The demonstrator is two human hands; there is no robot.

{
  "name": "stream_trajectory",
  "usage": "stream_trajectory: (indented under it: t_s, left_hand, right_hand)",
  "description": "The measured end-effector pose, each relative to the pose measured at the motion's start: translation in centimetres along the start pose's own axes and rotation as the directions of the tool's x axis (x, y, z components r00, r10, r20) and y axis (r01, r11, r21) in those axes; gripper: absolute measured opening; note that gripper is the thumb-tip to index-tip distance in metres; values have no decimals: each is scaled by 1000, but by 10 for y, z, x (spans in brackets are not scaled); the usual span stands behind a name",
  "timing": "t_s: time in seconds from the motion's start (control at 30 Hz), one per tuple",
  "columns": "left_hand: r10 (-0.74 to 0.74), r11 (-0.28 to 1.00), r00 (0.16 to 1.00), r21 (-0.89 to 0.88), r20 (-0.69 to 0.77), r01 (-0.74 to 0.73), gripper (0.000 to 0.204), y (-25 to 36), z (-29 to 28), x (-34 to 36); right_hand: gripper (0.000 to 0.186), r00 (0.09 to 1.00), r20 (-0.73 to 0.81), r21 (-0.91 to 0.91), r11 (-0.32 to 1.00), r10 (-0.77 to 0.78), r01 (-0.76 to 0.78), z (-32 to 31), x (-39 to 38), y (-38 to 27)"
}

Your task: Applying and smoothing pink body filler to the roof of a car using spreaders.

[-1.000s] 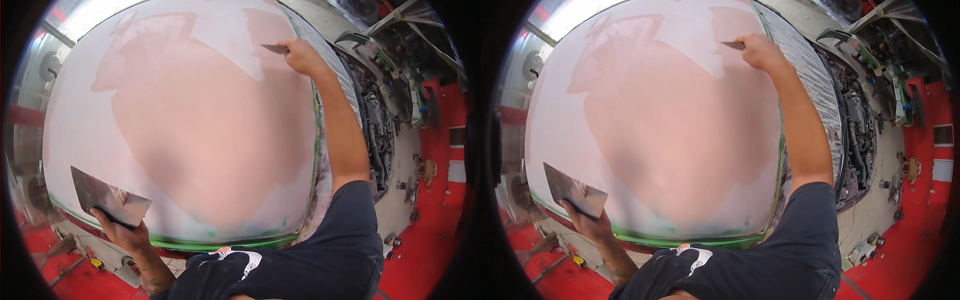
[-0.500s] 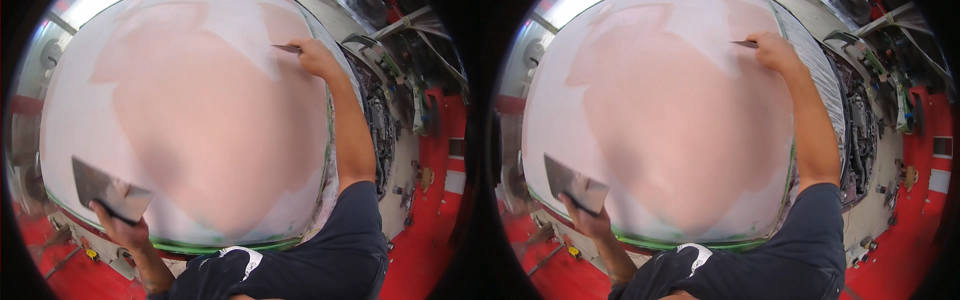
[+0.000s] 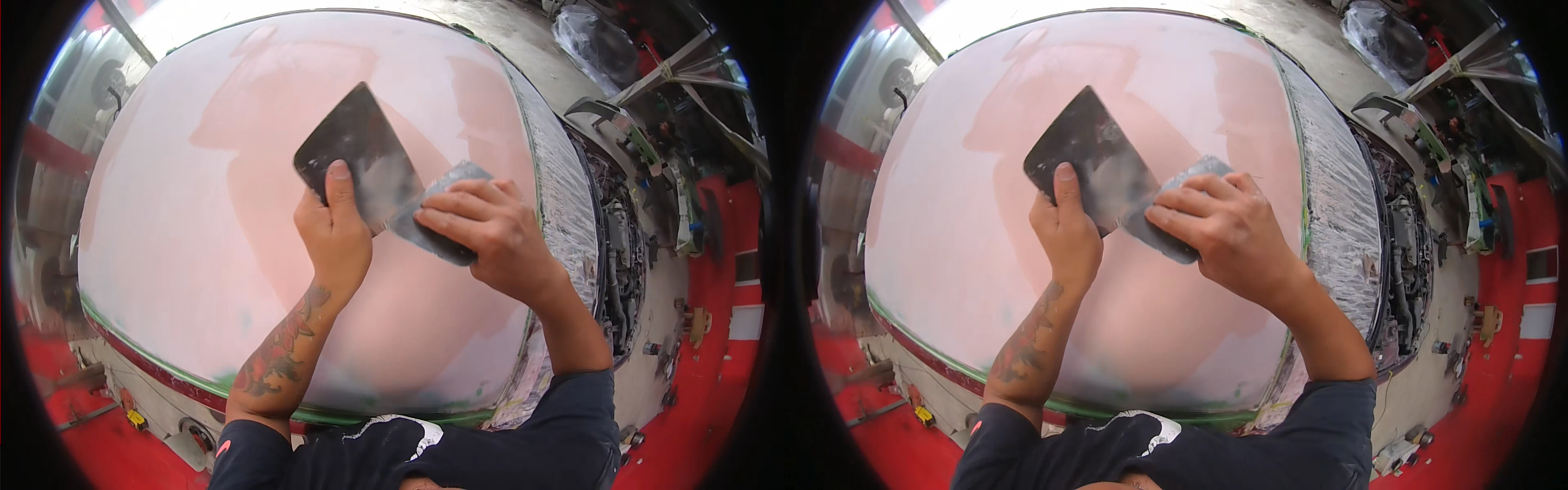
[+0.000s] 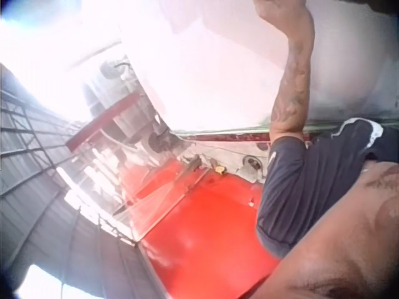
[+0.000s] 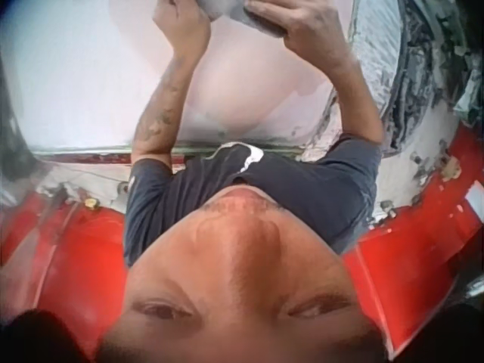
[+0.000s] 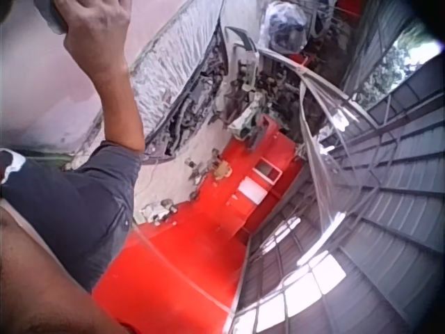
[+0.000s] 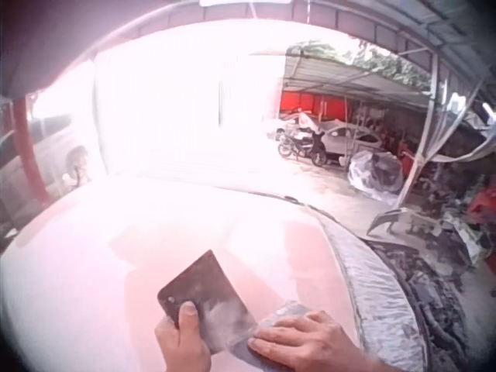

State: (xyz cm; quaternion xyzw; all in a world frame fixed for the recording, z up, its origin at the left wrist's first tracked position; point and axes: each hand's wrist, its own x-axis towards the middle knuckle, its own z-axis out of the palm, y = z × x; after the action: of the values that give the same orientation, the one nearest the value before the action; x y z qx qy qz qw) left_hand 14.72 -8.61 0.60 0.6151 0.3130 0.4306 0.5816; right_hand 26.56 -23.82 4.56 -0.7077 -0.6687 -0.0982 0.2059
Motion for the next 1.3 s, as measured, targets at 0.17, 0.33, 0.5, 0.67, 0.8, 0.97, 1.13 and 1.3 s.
stream_trajectory:
  t_s: [0.17, 0.33, 0.5, 0.67, 0.8, 0.97, 1.13, 1.3]
  left_hand:
    - [0, 882, 956, -450, -292, -137, 51, 13, -48, 39]
    - [-28, 921, 851, -344, -525, -182, 53, 1, -151, 34]
    - [-38, 976, 654, -167, -755, -136, 58, 17, -252, -9]
    - [-45, 996, 538, -82, -842, -44, 56, 15, -253, -25]
    - [-99, 991, 526, -133, -845, -29, 56, 31, -256, -26]
    - [-64, 989, 559, -127, -827, -75, 58, 33, -243, -28]
    - [-2, 997, 586, -46, -811, -60, 59, 34, -259, -40]
    - [150, 982, 690, 185, -708, -23, 62, 25, -314, -62]
  right_hand:
    - [41, 924, 74, 138, 913, 376, -383, 12, -8, 83]
    - [36, 727, 87, -159, 730, 682, -665, 41, 45, 249]
    - [34, 668, 158, -249, 684, 727, -686, 99, 116, 306]
    - [41, 664, 176, -284, 683, 727, -673, 101, 122, 337]
    - [52, 788, 220, -173, 818, 575, -548, 101, 91, 325]
    - [52, 730, 361, -25, 788, 581, -615, 84, 92, 334]
    - [44, 768, 126, -247, 770, 628, -588, 111, 114, 352]
    - [48, 788, 253, -68, 823, 561, -564, 81, 122, 326]
